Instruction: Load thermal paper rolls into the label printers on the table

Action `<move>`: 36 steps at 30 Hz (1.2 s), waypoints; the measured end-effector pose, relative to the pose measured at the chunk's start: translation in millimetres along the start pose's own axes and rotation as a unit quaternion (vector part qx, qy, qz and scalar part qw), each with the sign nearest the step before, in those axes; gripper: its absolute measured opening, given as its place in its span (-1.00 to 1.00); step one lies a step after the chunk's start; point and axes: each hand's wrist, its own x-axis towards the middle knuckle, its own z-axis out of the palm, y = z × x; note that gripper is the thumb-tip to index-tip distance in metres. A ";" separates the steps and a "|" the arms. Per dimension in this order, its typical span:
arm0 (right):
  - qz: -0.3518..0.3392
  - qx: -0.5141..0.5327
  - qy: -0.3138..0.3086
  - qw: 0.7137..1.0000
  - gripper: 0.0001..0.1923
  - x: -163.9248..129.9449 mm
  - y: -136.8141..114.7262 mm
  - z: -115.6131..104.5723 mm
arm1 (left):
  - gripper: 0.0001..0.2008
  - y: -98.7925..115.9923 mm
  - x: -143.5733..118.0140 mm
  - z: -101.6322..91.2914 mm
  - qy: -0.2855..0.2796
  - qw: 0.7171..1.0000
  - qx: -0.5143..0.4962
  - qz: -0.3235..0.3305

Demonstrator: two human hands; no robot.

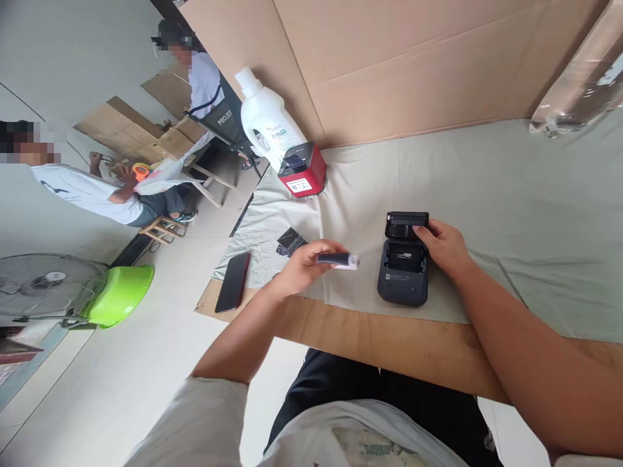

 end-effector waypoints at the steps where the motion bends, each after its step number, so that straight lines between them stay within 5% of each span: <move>1: 0.002 -0.011 0.002 1.000 -0.58 -0.1 -0.7 0.3 | -0.82 -4.6 -13.3 -16.1 0.000 1.000 0.015 -0.011; 4: 0.009 -0.038 0.017 0.999 -0.59 0.3 -0.9 1.5 | -0.87 -25.2 -48.4 -54.7 0.019 0.995 0.092 -0.041; 8: 0.012 -0.049 0.028 0.998 -0.64 1.3 2.8 2.4 | -0.86 -44.0 -76.3 -81.1 0.011 0.974 0.222 -0.054; 16: 0.007 -0.046 0.019 0.999 -0.64 0.9 3.9 0.9 | -0.41 -38.8 -109.9 -98.5 -0.013 0.933 0.310 -0.183; 21: 0.012 -0.063 0.019 0.998 -0.66 0.3 -0.2 1.3 | -0.63 -44.7 -131.6 -98.3 -0.005 0.933 0.308 -0.186; 28: -0.018 -0.048 0.006 0.999 -0.63 1.4 1.6 4.9 | -0.70 -10.1 -124.3 -56.3 -0.118 0.927 0.318 -0.162; 32: -0.030 -0.042 0.001 0.999 -0.63 3.4 6.4 5.6 | -0.67 24.9 -74.8 -7.4 -0.222 0.954 0.197 -0.043; 36: -0.033 -0.034 -0.009 0.999 -0.61 2.7 5.8 4.3 | -0.66 39.1 -2.6 43.2 -0.148 0.966 0.201 0.073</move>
